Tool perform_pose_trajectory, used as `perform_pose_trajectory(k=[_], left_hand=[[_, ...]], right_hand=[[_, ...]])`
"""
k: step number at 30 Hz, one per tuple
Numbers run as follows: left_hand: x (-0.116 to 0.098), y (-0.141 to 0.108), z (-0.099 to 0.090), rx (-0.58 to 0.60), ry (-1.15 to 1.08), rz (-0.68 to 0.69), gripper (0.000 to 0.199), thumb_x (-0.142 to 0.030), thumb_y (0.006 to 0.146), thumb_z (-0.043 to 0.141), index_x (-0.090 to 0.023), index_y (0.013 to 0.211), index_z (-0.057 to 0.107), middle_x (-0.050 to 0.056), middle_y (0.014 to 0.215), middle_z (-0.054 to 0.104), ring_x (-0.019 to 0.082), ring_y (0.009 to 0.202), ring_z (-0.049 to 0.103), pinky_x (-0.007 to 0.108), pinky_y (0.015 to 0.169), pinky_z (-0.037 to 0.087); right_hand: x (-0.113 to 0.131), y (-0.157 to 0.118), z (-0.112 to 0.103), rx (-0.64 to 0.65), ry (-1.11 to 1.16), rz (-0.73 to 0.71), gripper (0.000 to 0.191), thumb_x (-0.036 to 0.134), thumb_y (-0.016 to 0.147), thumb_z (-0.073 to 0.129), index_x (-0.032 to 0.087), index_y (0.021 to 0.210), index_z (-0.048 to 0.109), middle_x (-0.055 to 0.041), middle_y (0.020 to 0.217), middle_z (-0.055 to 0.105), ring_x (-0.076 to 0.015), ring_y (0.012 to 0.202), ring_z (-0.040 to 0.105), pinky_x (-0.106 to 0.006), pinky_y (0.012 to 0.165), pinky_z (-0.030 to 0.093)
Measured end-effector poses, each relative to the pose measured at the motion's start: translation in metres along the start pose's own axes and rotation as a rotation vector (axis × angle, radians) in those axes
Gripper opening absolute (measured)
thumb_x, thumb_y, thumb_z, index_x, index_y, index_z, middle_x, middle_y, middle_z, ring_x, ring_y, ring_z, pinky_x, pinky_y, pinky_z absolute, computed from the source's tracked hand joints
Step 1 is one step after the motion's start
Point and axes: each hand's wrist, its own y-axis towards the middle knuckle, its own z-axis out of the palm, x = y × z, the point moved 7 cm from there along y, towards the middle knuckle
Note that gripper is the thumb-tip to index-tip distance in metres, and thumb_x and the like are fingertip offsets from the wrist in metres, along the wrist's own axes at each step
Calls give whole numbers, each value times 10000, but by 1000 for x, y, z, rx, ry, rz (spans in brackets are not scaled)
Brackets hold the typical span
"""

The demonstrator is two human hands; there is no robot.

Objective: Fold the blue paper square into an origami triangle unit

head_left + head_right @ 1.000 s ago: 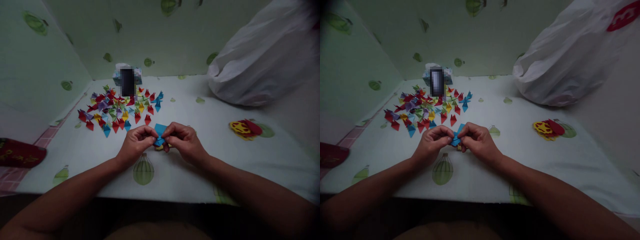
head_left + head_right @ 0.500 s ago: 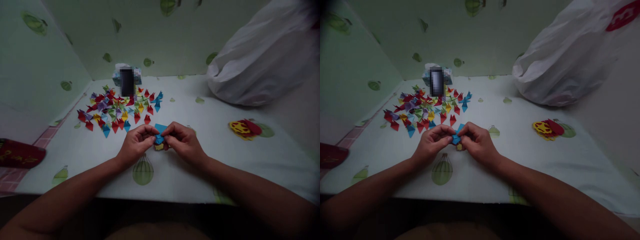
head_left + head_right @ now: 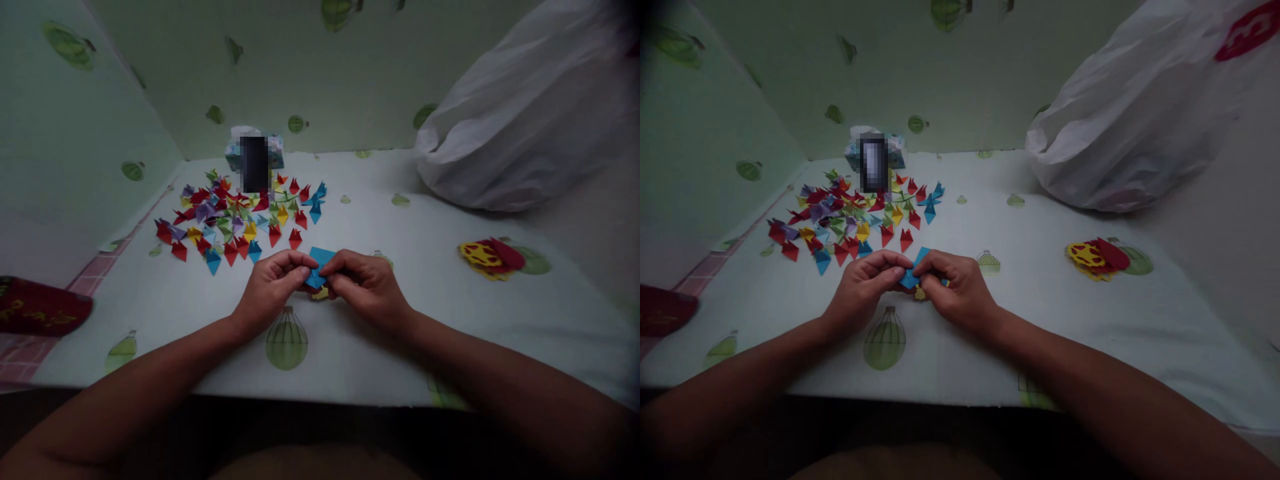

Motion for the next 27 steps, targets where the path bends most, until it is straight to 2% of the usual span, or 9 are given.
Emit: perform_pose_trajectory(k=[4, 10, 19, 27], left_hand=[[-4, -1, 3, 24, 26, 21, 161, -268, 795, 737, -142, 888, 701, 15, 727, 719, 124, 634, 686, 239, 636, 596], [-11, -2, 2, 14, 109, 75, 153, -238, 777, 748, -142, 889, 709, 20, 746, 717, 120, 666, 673, 218, 637, 569], [-10, 0, 3, 7, 100, 69, 143, -195, 752, 751, -143, 878, 707, 15, 735, 719, 114, 657, 676, 208, 633, 571], [-11, 0, 2, 1, 105, 84, 100, -206, 778, 726, -145, 845, 686, 11, 696, 720, 117, 614, 685, 216, 594, 577]], right_hand=[[4, -1, 0, -16, -67, -60, 166, 60, 793, 525, 166, 788, 652, 6, 670, 654, -109, 592, 585, -253, 582, 454], [4, -3, 0, -33, -70, -49, 147, 75, 814, 532, 155, 812, 656, -3, 673, 666, -113, 588, 604, -253, 583, 466], [-6, -3, 0, -14, 49, 98, 84, 142, 817, 550, 171, 814, 629, -2, 650, 643, -120, 574, 575, -271, 561, 471], [-11, -1, 4, 50, 171, 150, 69, 224, 856, 582, 160, 865, 606, -16, 704, 648, -115, 577, 592, -270, 556, 485]])
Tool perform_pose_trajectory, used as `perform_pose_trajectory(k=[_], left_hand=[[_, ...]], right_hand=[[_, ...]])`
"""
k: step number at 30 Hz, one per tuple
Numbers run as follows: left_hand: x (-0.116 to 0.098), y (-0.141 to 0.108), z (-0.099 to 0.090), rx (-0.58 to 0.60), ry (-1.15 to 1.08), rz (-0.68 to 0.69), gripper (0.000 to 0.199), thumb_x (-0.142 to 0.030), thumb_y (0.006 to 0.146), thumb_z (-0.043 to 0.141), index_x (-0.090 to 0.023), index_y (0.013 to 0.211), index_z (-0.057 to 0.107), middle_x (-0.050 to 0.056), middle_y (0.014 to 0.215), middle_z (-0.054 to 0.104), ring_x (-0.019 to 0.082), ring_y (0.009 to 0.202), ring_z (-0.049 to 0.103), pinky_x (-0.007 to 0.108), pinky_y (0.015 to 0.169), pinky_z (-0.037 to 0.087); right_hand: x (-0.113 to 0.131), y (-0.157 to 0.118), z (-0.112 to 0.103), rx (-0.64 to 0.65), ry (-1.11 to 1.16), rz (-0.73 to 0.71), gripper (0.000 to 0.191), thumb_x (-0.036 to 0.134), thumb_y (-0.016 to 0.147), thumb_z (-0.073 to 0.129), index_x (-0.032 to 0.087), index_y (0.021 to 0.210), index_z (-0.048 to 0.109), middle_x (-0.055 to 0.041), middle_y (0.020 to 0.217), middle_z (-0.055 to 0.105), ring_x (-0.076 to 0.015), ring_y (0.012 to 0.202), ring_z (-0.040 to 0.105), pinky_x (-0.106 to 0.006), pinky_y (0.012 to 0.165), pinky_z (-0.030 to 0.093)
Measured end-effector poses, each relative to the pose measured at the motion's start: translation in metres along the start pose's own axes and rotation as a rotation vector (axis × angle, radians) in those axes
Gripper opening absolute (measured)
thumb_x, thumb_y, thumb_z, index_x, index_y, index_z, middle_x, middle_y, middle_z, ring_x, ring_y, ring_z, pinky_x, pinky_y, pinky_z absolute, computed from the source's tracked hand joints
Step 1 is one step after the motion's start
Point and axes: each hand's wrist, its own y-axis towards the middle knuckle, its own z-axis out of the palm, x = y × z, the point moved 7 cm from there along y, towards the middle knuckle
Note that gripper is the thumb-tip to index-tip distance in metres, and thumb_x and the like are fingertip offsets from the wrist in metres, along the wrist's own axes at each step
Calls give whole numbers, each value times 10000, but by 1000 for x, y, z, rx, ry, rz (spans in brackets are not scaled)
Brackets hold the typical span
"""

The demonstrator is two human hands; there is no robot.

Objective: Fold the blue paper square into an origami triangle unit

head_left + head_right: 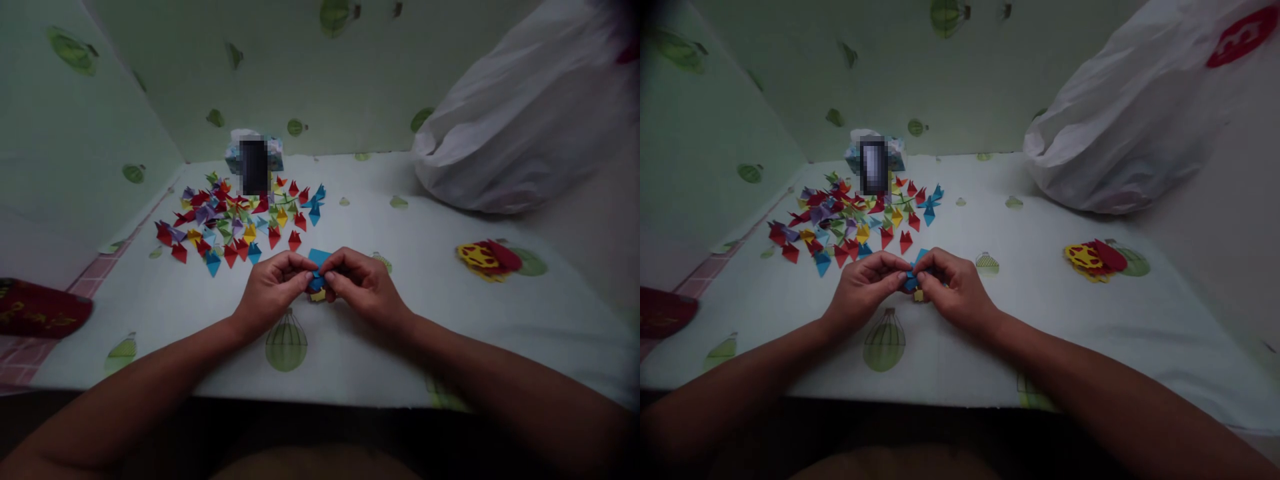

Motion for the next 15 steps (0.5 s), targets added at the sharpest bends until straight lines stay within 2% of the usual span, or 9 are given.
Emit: perform_pose_trajectory(k=[8, 15], left_hand=[[0, 1, 0, 4, 58, 21, 128, -188, 745, 747, -144, 847, 684, 16, 743, 708, 110, 661, 666, 207, 623, 559], [9, 0, -2, 1, -95, -108, 188, -233, 707, 801, -140, 804, 669, 3, 662, 696, 118, 589, 666, 228, 590, 562]], right_hand=[[-1, 1, 3, 12, 20, 3, 63, 221, 854, 609, 162, 871, 594, 8, 661, 612, -102, 555, 575, -253, 543, 471], [4, 1, 6, 45, 43, -54, 38, 182, 858, 602, 169, 893, 608, 5, 695, 647, -94, 556, 579, -238, 537, 480]])
